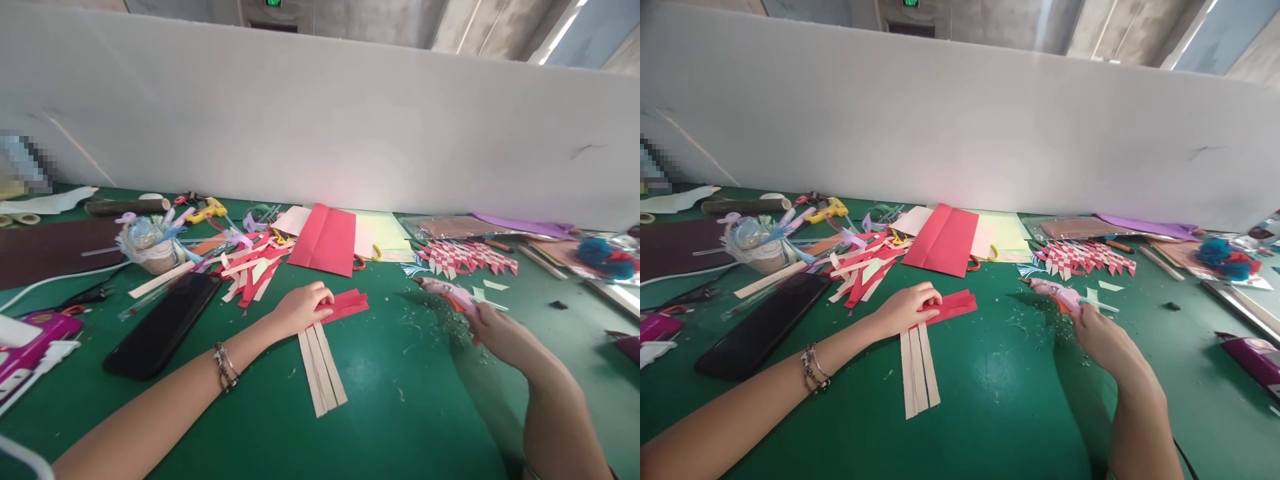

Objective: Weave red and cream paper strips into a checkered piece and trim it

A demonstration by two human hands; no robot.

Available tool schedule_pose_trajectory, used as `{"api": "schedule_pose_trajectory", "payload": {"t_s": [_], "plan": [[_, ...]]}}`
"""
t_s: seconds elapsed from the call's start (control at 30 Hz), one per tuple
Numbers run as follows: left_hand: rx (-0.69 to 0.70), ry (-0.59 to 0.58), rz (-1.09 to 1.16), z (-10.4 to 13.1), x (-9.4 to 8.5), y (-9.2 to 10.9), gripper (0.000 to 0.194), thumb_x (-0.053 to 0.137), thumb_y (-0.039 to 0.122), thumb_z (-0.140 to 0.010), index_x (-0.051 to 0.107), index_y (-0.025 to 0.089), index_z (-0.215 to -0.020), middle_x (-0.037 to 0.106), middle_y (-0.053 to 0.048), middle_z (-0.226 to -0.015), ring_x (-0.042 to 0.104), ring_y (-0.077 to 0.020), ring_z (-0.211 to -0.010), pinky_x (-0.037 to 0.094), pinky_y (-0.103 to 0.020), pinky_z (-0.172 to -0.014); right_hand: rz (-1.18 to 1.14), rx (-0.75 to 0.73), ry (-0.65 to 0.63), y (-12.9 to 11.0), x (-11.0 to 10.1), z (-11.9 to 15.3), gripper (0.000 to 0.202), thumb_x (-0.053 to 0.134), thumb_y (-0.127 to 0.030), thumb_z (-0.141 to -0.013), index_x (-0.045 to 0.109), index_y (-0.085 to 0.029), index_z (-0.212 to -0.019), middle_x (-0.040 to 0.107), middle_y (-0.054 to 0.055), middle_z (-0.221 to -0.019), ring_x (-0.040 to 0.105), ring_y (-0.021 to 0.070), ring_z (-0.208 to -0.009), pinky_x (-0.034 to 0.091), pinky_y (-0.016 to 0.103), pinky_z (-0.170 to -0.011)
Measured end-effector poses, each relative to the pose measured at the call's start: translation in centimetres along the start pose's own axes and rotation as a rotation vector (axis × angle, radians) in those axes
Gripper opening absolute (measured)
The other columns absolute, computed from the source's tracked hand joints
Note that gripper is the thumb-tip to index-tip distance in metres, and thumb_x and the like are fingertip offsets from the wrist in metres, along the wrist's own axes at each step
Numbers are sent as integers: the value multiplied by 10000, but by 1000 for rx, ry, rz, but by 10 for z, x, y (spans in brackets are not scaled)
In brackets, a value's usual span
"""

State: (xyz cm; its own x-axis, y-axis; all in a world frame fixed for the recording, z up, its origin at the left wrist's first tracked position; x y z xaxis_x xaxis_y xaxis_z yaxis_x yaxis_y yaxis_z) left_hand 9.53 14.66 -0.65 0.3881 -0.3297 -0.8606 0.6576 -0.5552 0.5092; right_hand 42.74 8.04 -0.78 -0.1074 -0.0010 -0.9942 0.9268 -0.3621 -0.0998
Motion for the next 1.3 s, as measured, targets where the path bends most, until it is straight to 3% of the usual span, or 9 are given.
{"api": "schedule_pose_trajectory", "payload": {"t_s": [0.1,0.27,0.43,0.63,0.77,0.93,1.1,1.3], "plan": [[2,20,31,0,1,-1,125,477,293,-818,545,189,-832,546,-9,-864,536,-124,-666,370,-226,-551,-92,20,-14,-3,-3,1,216,272,-369,-847,340,-241,-687,588,45,-652,552,186,-590,363,261,-535],[24,41,110,0,1,-1,78,479,257,-809,506,193,-776,531,6,-820,534,-117,-681,385,-217,-576,-203,80,122,-12,-26,8,201,286,-417,-825,365,-232,-817,560,83,-727,516,216,-602,351,293,-545],[68,63,159,4,-5,-2,75,455,206,-794,513,196,-748,521,13,-762,510,-113,-645,377,-212,-565,-297,146,173,-29,-39,17,405,347,-467,-784,399,-186,-1071,574,112,-854,534,239,-712,368,302,-589],[130,64,214,12,-16,-3,92,429,183,-798,515,200,-771,567,11,-775,533,-121,-690,388,-217,-603,-329,98,209,-50,-31,17,507,438,-544,-726,437,-186,-1085,572,63,-814,536,227,-692,379,304,-586],[114,70,245,22,-21,-8,72,434,225,-806,498,199,-792,582,8,-784,551,-128,-715,409,-222,-622,-324,30,275,-64,-28,18,546,450,-585,-721,448,-173,-1079,557,42,-734,528,218,-641,371,298,-549],[88,72,253,30,-20,-15,151,410,267,-823,533,182,-805,601,-18,-816,560,-133,-695,424,-244,-636,-295,-74,258,-93,-21,25,591,485,-630,-695,444,-178,-1075,567,46,-759,531,206,-620,378,286,-539],[89,125,222,32,-26,-17,181,414,269,-811,575,185,-807,602,-26,-851,549,-140,-703,434,-262,-658,-266,-212,252,-123,-15,34,539,473,-603,-726,451,-187,-1068,580,46,-770,527,189,-589,376,275,-525],[38,128,238,37,-33,-25,195,404,287,-826,563,186,-774,612,-12,-830,566,-141,-726,442,-247,-652,-228,-246,237,-136,-11,39,516,469,-570,-760,463,-168,-1083,593,53,-772,540,188,-597,376,266,-513]]}}
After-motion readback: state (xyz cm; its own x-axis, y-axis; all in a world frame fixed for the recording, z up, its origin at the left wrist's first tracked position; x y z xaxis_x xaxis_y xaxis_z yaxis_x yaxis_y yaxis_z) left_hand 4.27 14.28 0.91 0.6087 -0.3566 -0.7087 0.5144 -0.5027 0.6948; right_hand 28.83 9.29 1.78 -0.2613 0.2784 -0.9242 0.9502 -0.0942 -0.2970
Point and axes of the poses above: each hand's wrist, its own z-axis away from the middle knuckle, its own x-axis out of the palm, y = z × x, the point moved 8 cm from there along -z, towards the middle knuckle
